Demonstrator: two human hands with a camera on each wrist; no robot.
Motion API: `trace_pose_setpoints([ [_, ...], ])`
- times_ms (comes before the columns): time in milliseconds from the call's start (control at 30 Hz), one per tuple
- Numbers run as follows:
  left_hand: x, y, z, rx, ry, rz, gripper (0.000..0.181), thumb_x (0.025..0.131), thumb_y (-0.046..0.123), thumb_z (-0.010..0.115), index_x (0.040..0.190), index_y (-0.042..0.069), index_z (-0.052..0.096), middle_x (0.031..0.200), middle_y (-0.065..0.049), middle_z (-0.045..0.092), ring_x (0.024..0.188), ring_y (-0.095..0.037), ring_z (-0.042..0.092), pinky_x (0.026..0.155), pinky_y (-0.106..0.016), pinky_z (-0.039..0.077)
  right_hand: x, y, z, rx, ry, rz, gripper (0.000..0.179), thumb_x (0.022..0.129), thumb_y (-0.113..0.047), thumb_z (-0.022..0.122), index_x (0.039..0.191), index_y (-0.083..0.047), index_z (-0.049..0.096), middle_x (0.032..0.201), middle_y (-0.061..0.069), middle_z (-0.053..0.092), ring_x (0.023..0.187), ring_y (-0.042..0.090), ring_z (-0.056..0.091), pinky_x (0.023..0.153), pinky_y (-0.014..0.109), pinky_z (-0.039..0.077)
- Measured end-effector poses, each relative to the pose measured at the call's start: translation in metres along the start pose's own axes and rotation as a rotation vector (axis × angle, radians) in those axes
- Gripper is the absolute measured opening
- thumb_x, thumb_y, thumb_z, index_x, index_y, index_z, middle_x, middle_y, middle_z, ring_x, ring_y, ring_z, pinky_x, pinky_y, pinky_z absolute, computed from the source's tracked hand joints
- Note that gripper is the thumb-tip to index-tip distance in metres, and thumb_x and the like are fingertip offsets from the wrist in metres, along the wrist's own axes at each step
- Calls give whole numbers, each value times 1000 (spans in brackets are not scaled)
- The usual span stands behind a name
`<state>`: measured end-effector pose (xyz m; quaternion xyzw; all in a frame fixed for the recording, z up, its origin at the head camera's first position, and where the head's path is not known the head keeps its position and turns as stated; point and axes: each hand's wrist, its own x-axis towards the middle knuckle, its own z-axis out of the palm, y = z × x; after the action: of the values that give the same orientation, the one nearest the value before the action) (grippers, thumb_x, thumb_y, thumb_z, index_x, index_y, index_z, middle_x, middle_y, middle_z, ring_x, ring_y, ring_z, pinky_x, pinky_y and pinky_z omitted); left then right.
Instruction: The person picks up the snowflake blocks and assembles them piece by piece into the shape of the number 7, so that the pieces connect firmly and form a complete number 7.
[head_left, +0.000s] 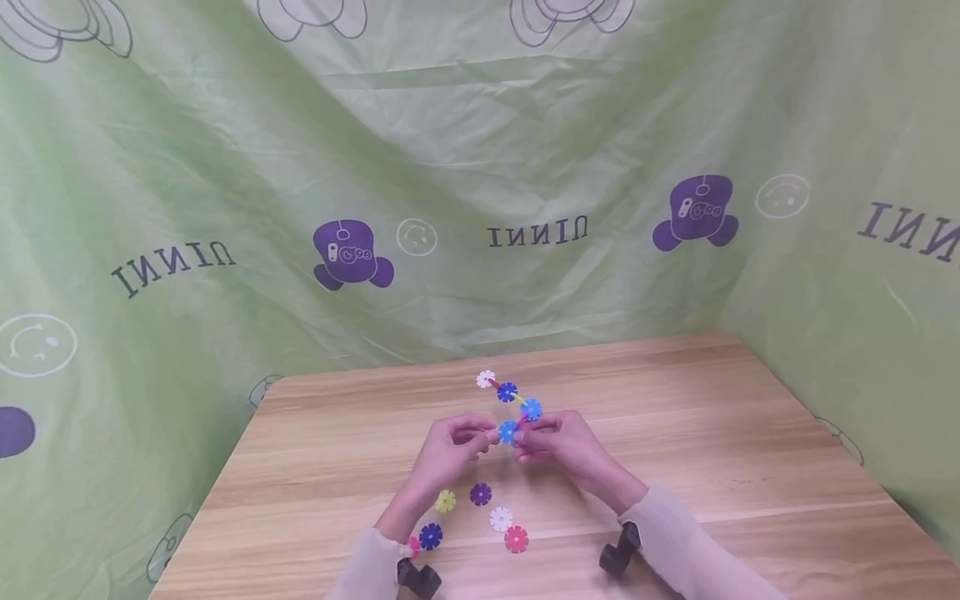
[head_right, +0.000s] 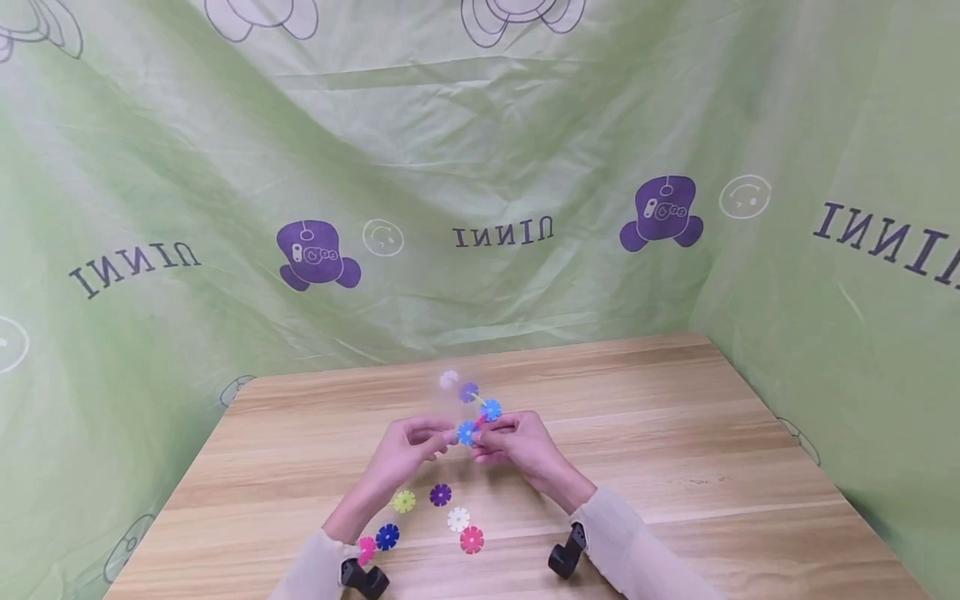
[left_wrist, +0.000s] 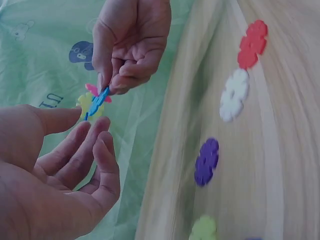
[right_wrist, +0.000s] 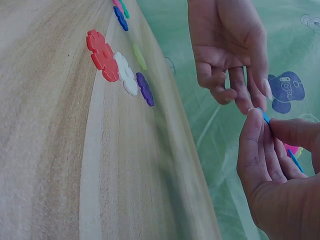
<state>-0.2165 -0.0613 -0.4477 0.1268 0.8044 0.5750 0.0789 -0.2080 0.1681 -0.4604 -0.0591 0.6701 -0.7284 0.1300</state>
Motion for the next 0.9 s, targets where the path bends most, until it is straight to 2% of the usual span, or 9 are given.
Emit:
trace_pose_setpoints([
  [200, -10, -8, -20, 165, -28, 12, 30, 96, 28, 76, 118, 7, 76, 111, -5, 80, 102, -18, 73, 90, -34, 60, 0, -2, 0, -21, 9, 8, 28, 96, -6, 73, 118, 12, 69, 107, 30, 77, 91, 26, 80, 86, 36, 66],
  [467, -24, -25, -39, 321, -85, 37, 23, 94, 20, 77, 112, 6, 77, 100, -4, 80, 90, -13, 70, 80, -25, 60, 1, -4, 1, -20, 20, 15, 28, 96, -5, 72, 118, 12, 69, 108, 29, 77, 92, 28, 80, 86, 36, 66],
  [667, -39, -36, -51, 456, -122, 38, 24, 90, 23, 82, 110, 9, 78, 89, 4, 75, 81, -9, 65, 73, -20, 56, -1, -3, 1, -12, 15, 14, 28, 97, -4, 71, 118, 13, 68, 107, 28, 77, 88, 23, 80, 86, 35, 66],
  [900, -41, -38, -59, 515, -160, 44, 29, 83, 25, 88, 106, 11, 77, 84, 7, 70, 75, -8, 60, 67, -19, 52, -1, -3, 0, -6, 11, 13, 29, 96, -4, 71, 118, 14, 67, 105, 27, 78, 88, 22, 79, 85, 34, 66],
])
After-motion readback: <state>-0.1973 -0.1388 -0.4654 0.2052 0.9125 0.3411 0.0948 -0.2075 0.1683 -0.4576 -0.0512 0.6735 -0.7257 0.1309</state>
